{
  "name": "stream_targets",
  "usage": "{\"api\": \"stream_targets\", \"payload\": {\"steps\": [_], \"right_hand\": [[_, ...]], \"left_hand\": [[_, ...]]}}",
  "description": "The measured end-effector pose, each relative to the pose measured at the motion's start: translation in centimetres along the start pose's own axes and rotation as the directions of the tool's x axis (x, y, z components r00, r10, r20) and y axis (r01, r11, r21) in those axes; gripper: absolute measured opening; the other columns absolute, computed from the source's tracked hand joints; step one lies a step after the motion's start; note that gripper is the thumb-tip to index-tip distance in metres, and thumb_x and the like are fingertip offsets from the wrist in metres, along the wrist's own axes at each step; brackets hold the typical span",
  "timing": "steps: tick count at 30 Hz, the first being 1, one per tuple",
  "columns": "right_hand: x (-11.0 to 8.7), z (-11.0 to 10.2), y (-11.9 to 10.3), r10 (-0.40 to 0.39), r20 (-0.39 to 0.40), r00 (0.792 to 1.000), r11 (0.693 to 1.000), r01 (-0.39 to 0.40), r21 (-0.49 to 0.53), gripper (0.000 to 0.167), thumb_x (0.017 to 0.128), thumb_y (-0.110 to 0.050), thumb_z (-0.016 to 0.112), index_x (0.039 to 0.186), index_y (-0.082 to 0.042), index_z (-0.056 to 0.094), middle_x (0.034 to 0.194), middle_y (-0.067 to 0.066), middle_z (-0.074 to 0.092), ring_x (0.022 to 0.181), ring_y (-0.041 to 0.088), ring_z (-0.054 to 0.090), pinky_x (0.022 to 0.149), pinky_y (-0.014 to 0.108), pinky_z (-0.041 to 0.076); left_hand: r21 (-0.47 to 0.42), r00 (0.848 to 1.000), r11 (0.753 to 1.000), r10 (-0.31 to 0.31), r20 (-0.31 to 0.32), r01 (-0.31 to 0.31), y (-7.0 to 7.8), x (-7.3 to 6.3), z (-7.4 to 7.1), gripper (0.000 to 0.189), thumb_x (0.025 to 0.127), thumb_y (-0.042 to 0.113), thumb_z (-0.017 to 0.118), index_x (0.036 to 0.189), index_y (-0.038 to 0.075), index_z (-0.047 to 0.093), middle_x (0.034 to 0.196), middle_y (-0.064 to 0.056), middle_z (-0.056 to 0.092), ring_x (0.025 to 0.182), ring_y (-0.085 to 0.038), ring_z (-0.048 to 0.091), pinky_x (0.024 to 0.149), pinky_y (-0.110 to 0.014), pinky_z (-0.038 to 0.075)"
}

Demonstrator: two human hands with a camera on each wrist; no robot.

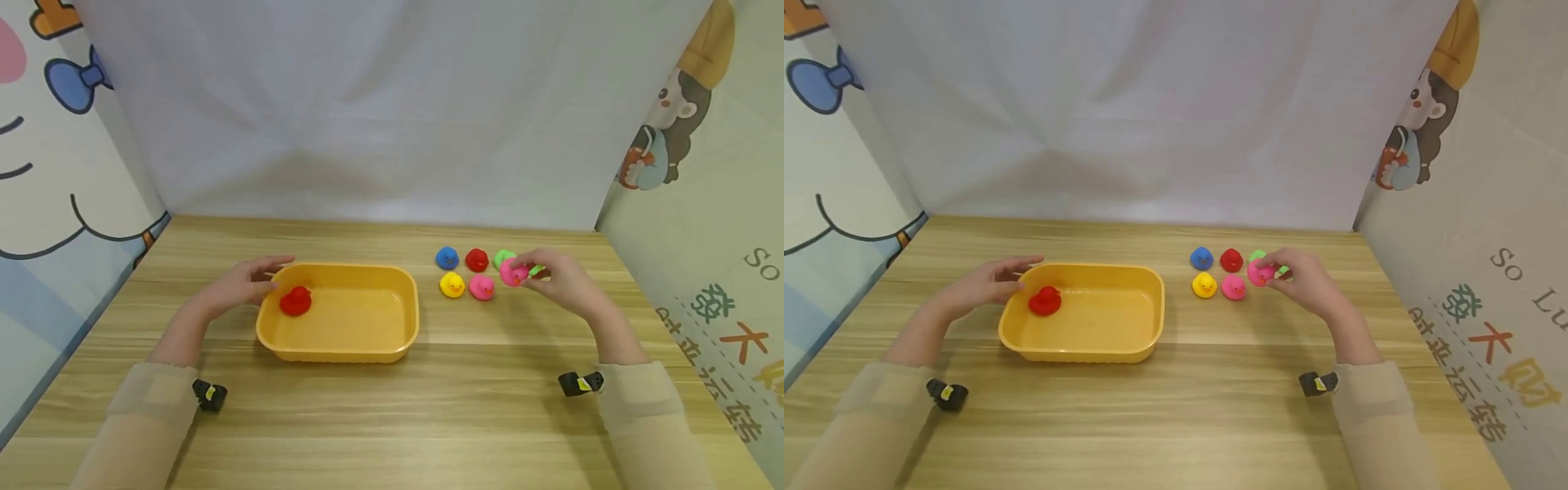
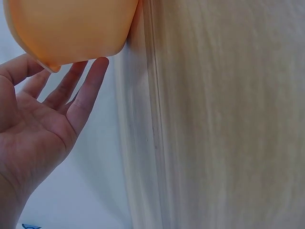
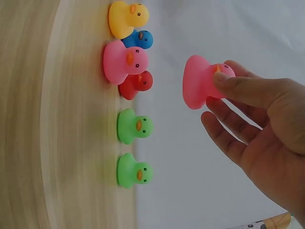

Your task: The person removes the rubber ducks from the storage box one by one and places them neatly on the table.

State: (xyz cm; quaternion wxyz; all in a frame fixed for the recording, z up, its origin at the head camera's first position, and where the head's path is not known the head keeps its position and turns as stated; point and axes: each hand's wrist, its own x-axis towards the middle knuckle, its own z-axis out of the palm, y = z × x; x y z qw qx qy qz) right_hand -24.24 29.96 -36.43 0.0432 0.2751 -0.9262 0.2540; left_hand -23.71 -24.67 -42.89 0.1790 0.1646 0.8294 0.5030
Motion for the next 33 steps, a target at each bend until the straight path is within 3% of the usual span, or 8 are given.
{"api": "stream_targets", "payload": {"steps": [16,22,33], "right_hand": [[-0.1,1.8,1.8,0.088,0.043,0.995,0.995,-0.089,0.034,0.033,0.081,0.009,0.066,0.111,-0.003,0.068,0.107,0.014,0.066,0.099,0.029,0.059,0.076,0.043,0.055],[-0.1,2.2,2.8,0.108,0.051,0.993,0.993,-0.11,0.032,0.032,0.081,0.011,0.064,0.11,-0.003,0.068,0.107,0.015,0.065,0.1,0.031,0.059,0.077,0.045,0.055],[0.1,2.9,4.1,0.1,0.055,0.993,0.994,-0.101,0.027,0.031,0.08,0.01,0.066,0.108,-0.001,0.069,0.103,0.017,0.066,0.098,0.032,0.058,0.077,0.048,0.054]], "left_hand": [[0.011,1.0,1.0,-0.021,-0.007,0.021,-0.1,0.2,0.1,0.047,0.098,0.012,0.046,0.144,0.015,0.04,0.149,-0.014,0.034,0.125,-0.038,0.04,0.088,-0.045,0.052],[0.006,1.0,1.0,-0.019,-0.002,0.019,0.0,0.2,0.1,0.047,0.098,0.013,0.046,0.144,0.015,0.04,0.15,-0.015,0.032,0.127,-0.039,0.038,0.088,-0.046,0.052],[-0.01,1.0,1.0,-0.028,0.004,0.028,-0.2,0.3,0.0,0.048,0.097,0.011,0.045,0.144,0.017,0.04,0.15,-0.014,0.032,0.128,-0.039,0.039,0.089,-0.046,0.051]]}}
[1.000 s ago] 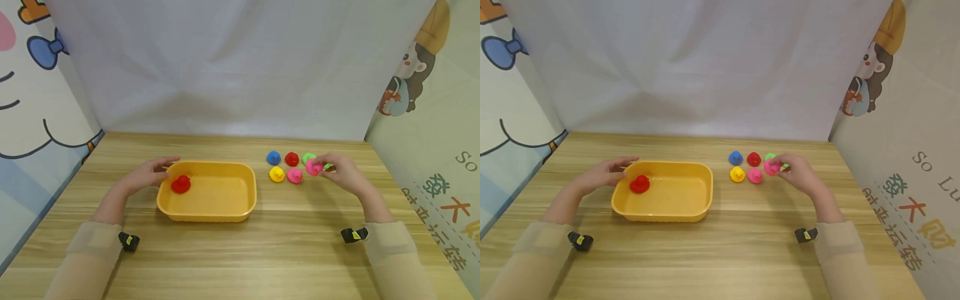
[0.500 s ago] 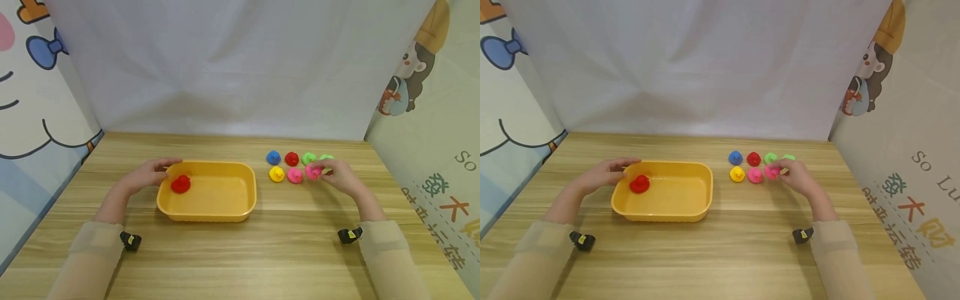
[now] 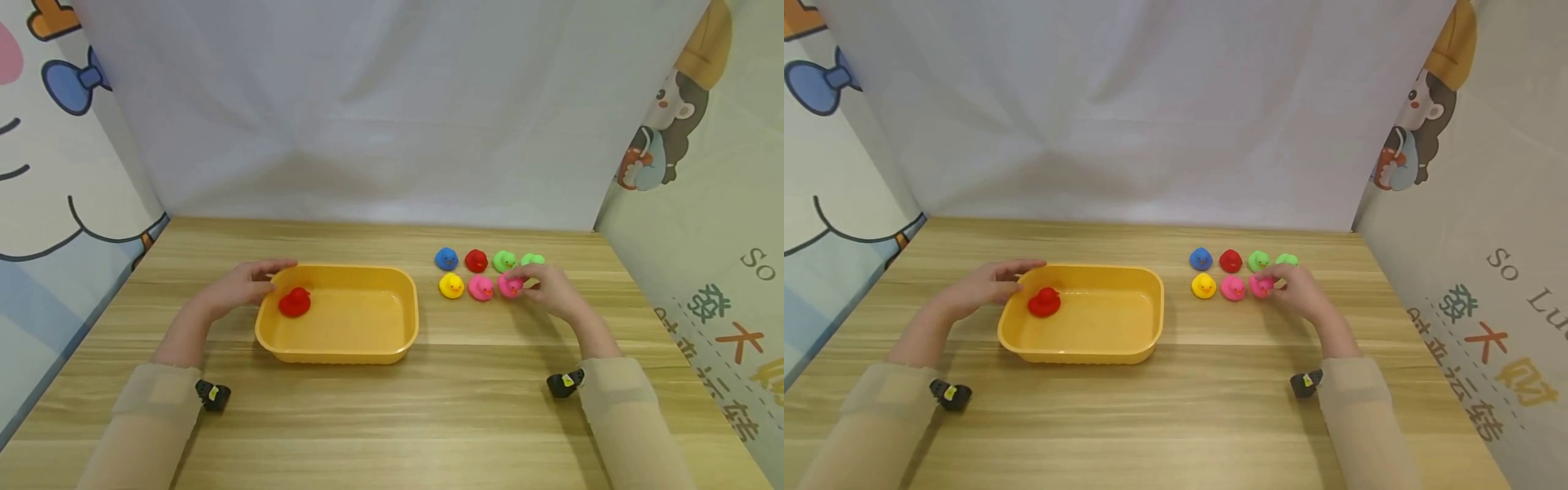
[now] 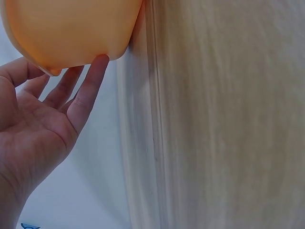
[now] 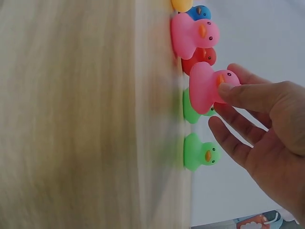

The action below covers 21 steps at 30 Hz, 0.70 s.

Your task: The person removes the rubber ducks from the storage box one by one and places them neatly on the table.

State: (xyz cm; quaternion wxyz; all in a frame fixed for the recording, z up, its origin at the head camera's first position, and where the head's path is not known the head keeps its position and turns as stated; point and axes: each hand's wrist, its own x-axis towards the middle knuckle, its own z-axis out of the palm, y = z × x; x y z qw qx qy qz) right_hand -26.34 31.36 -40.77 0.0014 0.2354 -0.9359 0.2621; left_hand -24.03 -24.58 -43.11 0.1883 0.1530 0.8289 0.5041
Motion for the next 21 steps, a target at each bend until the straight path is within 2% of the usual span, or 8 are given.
{"api": "stream_targets", "payload": {"steps": [8,16,21], "right_hand": [[-0.03,0.2,0.71,0.074,0.034,0.997,0.997,-0.074,-0.001,0.03,0.082,0.007,0.066,0.11,-0.002,0.068,0.106,0.018,0.065,0.101,0.034,0.057,0.082,0.05,0.052],[0.14,0.27,0.97,0.094,0.063,0.994,0.995,-0.093,-0.021,0.03,0.083,0.006,0.065,0.112,-0.003,0.068,0.107,0.019,0.065,0.102,0.034,0.057,0.083,0.05,0.052],[0.26,-0.01,0.72,0.108,0.087,0.99,0.994,-0.105,-0.033,0.031,0.084,0.005,0.063,0.114,-0.003,0.067,0.108,0.021,0.064,0.104,0.036,0.056,0.085,0.051,0.051]], "left_hand": [[0.012,1.0,1.0,-0.008,0.003,0.007,0.09,-0.03,0.15,0.048,0.098,0.012,0.044,0.145,0.017,0.039,0.15,-0.014,0.032,0.126,-0.038,0.04,0.089,-0.045,0.052],[0.004,1.0,1.0,0.005,0.004,-0.005,0.41,-0.36,0.17,0.048,0.098,0.012,0.045,0.145,0.014,0.038,0.151,-0.016,0.03,0.128,-0.04,0.038,0.09,-0.048,0.051],[0.007,1.0,1.0,0.006,0.0,-0.006,0.29,-0.25,0.18,0.047,0.098,0.013,0.044,0.145,0.016,0.039,0.152,-0.014,0.03,0.129,-0.038,0.038,0.091,-0.048,0.05]]}}
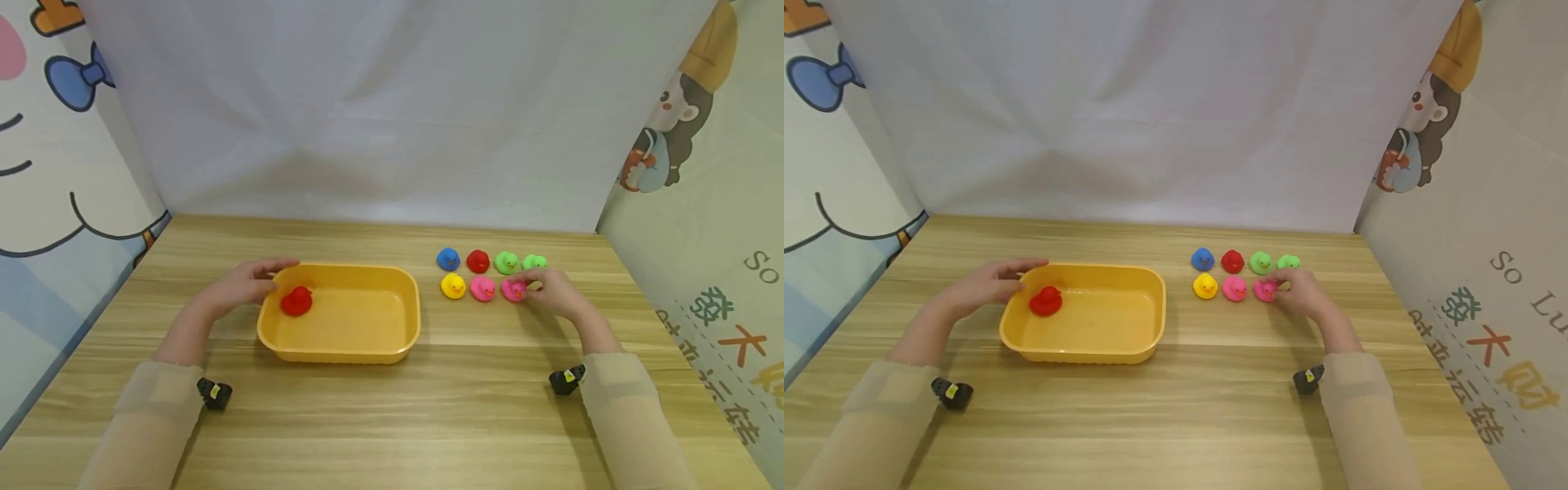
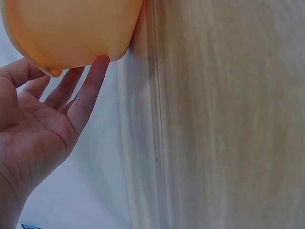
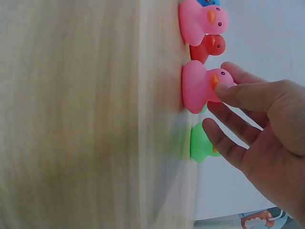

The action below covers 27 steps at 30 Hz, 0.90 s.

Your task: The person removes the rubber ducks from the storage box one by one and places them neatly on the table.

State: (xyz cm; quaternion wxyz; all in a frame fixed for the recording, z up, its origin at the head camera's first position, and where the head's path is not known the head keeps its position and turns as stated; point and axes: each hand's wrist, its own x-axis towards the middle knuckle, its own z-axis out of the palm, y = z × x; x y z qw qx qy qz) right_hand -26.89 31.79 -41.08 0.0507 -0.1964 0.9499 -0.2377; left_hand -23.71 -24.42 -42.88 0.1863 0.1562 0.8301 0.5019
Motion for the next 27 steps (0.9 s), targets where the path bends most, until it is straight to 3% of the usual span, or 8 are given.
{"api": "stream_targets", "payload": {"steps": [14,27], "right_hand": [[0.0,-0.5,-0.2,0.013,0.007,1.0,1.0,-0.013,0.011,0.03,0.085,0.004,0.061,0.115,-0.003,0.066,0.109,0.022,0.063,0.106,0.038,0.056,0.088,0.054,0.048],[-0.4,-1.8,-2.0,0.027,-0.011,1.0,1.0,-0.027,0.009,0.028,0.087,-0.002,0.062,0.116,-0.002,0.065,0.117,0.021,0.06,0.107,0.038,0.054,0.085,0.051,0.05]], "left_hand": [[-0.035,1.0,0.999,0.017,0.026,-0.016,-0.1,-0.1,-0.1,0.049,0.098,0.012,0.045,0.146,0.014,0.036,0.151,-0.017,0.029,0.128,-0.04,0.039,0.085,-0.046,0.053],[-0.048,0.998,0.997,-0.053,0.016,0.054,0.2,-0.1,-0.1,0.049,0.098,0.011,0.043,0.146,0.019,0.037,0.151,-0.019,0.028,0.126,-0.041,0.043,0.082,-0.043,0.055]]}}
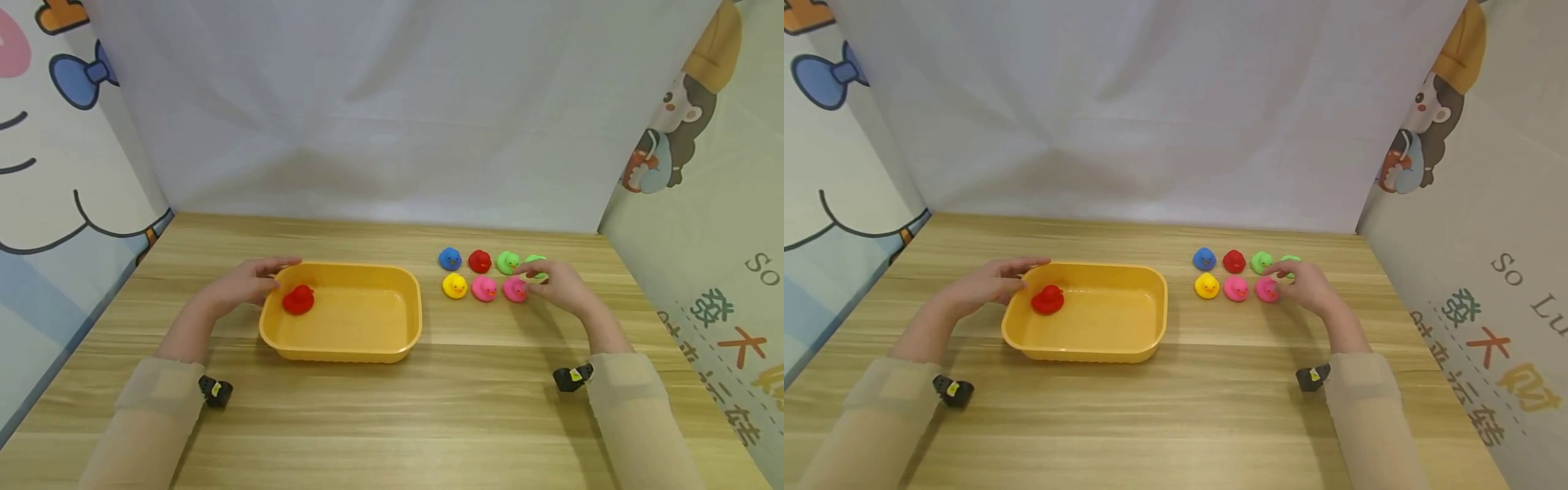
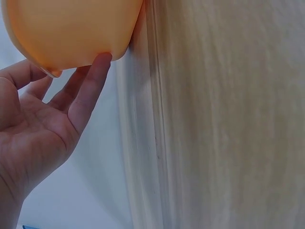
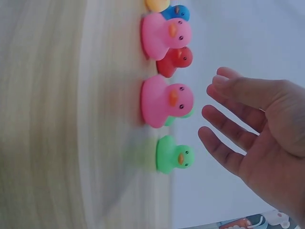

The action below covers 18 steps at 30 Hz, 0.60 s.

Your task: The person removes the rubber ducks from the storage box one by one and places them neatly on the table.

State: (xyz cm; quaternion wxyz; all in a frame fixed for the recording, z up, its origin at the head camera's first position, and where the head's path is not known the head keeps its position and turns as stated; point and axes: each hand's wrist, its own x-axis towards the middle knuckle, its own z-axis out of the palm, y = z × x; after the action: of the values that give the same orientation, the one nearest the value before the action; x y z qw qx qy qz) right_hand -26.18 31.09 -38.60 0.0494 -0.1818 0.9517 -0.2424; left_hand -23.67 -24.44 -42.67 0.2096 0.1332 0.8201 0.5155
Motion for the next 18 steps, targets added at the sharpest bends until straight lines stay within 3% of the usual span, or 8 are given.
{"api": "stream_targets", "payload": {"steps": [11,18], "right_hand": [[-0.3,-0.6,-2.7,-0.034,-0.017,0.999,0.999,0.034,0.014,0.028,0.089,-0.009,0.064,0.116,-0.003,0.064,0.12,0.02,0.061,0.11,0.037,0.053,0.086,0.049,0.05],[-0.2,-0.7,-5.2,-0.087,-0.074,0.993,0.996,0.087,0.001,0.028,0.088,-0.009,0.065,0.115,-0.005,0.065,0.118,0.015,0.063,0.105,0.032,0.056,0.084,0.045,0.051]], "left_hand": [[0.007,1.0,1.0,-0.018,-0.006,0.018,-0.1,0.1,0.0,0.05,0.097,0.011,0.043,0.146,0.02,0.036,0.15,-0.02,0.028,0.127,-0.042,0.041,0.083,-0.045,0.054],[0.004,1.0,1.0,-0.025,-0.014,0.025,-0.3,0.2,0.0,0.05,0.097,0.011,0.043,0.146,0.022,0.037,0.151,-0.019,0.028,0.127,-0.042,0.041,0.084,-0.046,0.054]]}}
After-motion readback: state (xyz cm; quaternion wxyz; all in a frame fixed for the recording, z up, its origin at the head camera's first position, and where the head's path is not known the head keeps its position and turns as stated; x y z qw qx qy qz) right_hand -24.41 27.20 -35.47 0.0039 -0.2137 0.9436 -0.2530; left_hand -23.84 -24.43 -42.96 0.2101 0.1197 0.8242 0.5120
